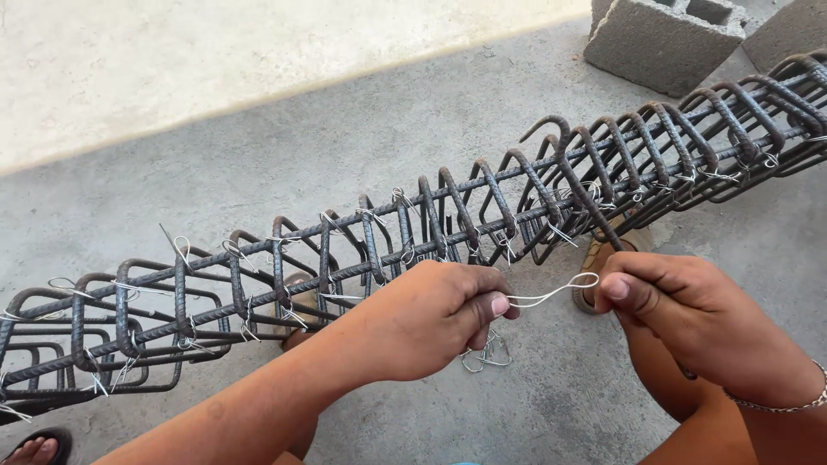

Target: The person ties a rebar cage using thin wire and a hook tool. They wrap the wire around the intersections of the rebar and twist it to secure the structure.

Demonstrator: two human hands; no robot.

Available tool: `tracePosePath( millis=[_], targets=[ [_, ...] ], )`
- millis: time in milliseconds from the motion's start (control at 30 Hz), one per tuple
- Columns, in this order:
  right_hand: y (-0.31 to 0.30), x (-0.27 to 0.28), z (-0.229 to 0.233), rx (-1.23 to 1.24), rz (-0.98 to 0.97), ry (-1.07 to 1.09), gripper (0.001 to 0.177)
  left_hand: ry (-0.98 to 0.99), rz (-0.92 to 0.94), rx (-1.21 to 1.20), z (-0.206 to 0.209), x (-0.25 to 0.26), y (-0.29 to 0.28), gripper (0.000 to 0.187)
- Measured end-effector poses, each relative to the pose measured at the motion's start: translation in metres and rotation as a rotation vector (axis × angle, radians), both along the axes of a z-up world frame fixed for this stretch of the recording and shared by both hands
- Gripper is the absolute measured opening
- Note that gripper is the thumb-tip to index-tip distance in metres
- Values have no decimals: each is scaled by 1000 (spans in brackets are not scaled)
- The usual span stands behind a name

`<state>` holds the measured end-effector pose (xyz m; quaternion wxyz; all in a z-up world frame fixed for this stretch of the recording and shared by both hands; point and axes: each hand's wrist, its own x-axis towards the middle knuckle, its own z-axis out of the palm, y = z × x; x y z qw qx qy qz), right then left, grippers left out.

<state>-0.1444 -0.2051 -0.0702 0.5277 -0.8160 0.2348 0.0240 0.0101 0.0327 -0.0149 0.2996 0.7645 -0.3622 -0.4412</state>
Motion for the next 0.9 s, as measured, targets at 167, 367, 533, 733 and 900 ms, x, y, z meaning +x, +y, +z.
tracePosePath(
  millis=[167, 367, 533, 733, 900],
  targets=[
    [2, -2, -3, 250, -17, -190, 27, 51, 68, -120, 3, -8, -5, 23],
    [20, -3, -8, 299, -14, -301, 27, -55, 22, -229, -8, -26, -18, 19],
    [24, -5, -11, 308, -131, -332, 29, -238, -13, -300, -14, -35, -24, 21],
    [24, -4, -7, 391, -85, -373, 32, -320, 8, -423, -22, -43, -28, 18],
    [25, -5, -5, 371, -84, -348, 28, -440, 18, -406, -31, -52, -28, 10]
  ],
)
